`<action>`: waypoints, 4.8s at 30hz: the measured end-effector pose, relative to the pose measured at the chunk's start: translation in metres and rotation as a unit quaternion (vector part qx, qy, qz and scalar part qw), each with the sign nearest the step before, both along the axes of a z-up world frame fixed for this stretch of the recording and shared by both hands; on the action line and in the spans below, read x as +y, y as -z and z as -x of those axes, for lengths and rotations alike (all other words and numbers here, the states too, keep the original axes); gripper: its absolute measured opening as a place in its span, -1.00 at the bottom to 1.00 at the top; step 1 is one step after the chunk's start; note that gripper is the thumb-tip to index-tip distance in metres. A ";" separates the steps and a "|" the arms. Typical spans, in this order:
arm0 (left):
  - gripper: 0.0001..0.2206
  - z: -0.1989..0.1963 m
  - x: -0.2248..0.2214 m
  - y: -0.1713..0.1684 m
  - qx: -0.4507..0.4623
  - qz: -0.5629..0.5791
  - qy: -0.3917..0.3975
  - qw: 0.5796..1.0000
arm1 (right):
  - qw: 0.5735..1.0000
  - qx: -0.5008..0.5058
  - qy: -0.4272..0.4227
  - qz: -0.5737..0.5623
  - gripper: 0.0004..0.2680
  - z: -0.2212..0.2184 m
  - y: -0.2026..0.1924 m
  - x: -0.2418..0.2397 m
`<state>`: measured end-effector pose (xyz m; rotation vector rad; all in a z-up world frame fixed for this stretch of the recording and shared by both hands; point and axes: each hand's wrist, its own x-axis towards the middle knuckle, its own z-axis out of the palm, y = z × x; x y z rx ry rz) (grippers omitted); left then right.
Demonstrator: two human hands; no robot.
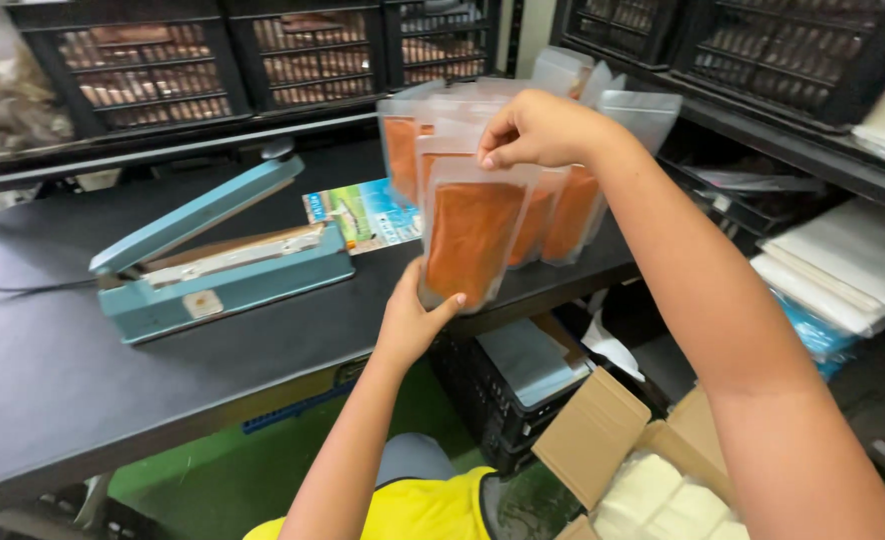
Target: Sealing food pouches with a heat sealer and packing them into a cardboard box
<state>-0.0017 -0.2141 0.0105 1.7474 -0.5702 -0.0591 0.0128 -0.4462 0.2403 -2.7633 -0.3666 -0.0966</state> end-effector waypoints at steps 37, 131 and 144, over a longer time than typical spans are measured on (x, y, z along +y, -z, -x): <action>-0.04 -0.029 -0.178 0.064 -0.321 -0.471 -0.086 0.817 | 0.983 -0.148 0.104 0.010 -0.94 -0.042 0.061 -0.109; -0.62 0.532 0.544 0.735 0.422 0.072 -0.850 0.307 | 0.693 0.410 -0.555 0.209 -0.73 0.279 0.710 0.736; -0.88 0.519 0.556 0.784 0.389 0.322 -0.813 0.291 | 0.695 0.467 -0.499 0.224 -0.72 0.272 0.741 0.700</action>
